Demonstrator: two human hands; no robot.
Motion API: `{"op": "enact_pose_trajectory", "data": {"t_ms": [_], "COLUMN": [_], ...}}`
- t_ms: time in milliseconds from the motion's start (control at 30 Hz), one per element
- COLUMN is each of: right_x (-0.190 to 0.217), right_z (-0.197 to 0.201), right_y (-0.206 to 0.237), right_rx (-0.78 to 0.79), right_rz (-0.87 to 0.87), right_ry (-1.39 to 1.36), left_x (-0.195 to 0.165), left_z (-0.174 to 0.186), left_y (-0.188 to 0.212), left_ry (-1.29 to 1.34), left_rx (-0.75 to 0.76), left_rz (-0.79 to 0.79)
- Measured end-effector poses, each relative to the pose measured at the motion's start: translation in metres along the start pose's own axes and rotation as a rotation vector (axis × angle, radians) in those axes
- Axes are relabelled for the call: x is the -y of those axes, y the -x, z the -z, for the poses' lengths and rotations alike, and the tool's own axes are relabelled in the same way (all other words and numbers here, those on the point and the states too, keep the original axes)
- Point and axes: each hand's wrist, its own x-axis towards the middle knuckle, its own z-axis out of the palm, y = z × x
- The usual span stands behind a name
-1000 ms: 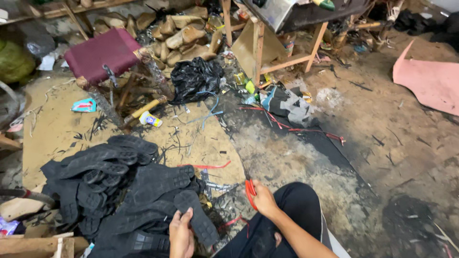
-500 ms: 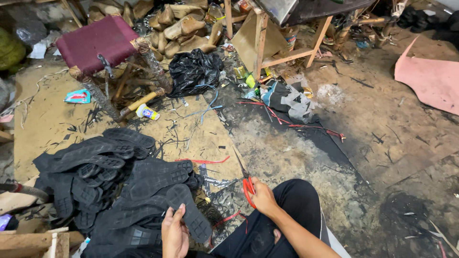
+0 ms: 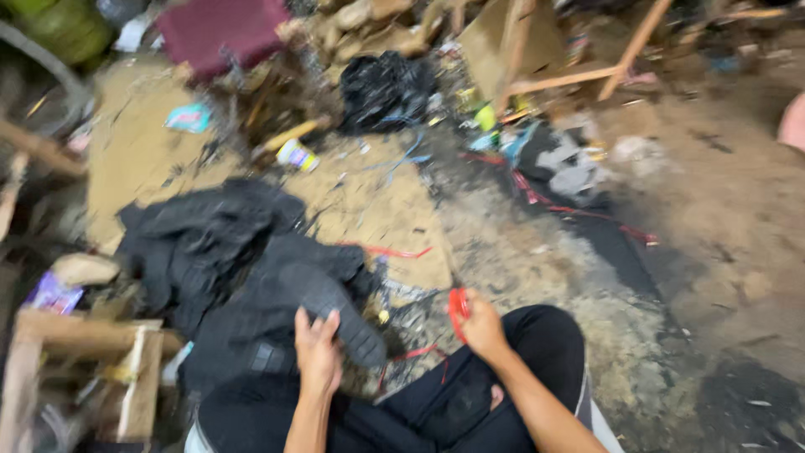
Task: The person sits cross-legged on the floor of a sandal workshop and uses large red-handled shears to trim excess rubber from the edges of sandal soles. They rotate each sole while cutting, hold it against their lap, and place finished soles onto a pile of trimmed soles beside them.
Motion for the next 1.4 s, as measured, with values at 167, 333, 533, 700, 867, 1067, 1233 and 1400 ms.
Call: {"op": "enact_pose_trajectory", "data": {"t_ms": [167, 333, 533, 700, 867, 1067, 1233, 1400], "right_x": [0.006, 0.004, 0.006, 0.014, 0.031, 0.02, 0.008, -0.002], "right_z": [-0.006, -0.011, -0.013, -0.015, -0.015, -0.014, 0.001, 0.002], "right_y": [0.005, 0.019, 0.019, 0.022, 0.027, 0.027, 0.024, 0.056], "right_rx": [-0.064, 0.035, 0.049, 0.08, 0.094, 0.139, 0.401, 0.238], "right_rz": [0.171, 0.115, 0.123, 0.093, 0.001, 0.059, -0.122, -0.183], "right_ry": [-0.04, 0.091, -0.064, -0.095, 0.026, -0.085, -0.634, -0.972], "left_x": [-0.012, -0.022, -0.032, -0.034, -0.042, -0.038, -0.009, 0.032], "left_z": [0.002, 0.006, 0.005, 0.007, 0.019, 0.018, 0.024, 0.03], "left_y": [0.008, 0.021, 0.026, 0.025, 0.027, 0.031, 0.056, 0.079], "left_ry": [-0.017, -0.027, 0.096, 0.175, 0.197, 0.186, -0.024, 0.25], "left_rx": [0.028, 0.036, 0.102, 0.114, 0.102, 0.203, 0.628, 0.697], "left_rz": [-0.136, -0.184, -0.202, -0.266, -0.305, -0.24, 0.01, 0.507]}}
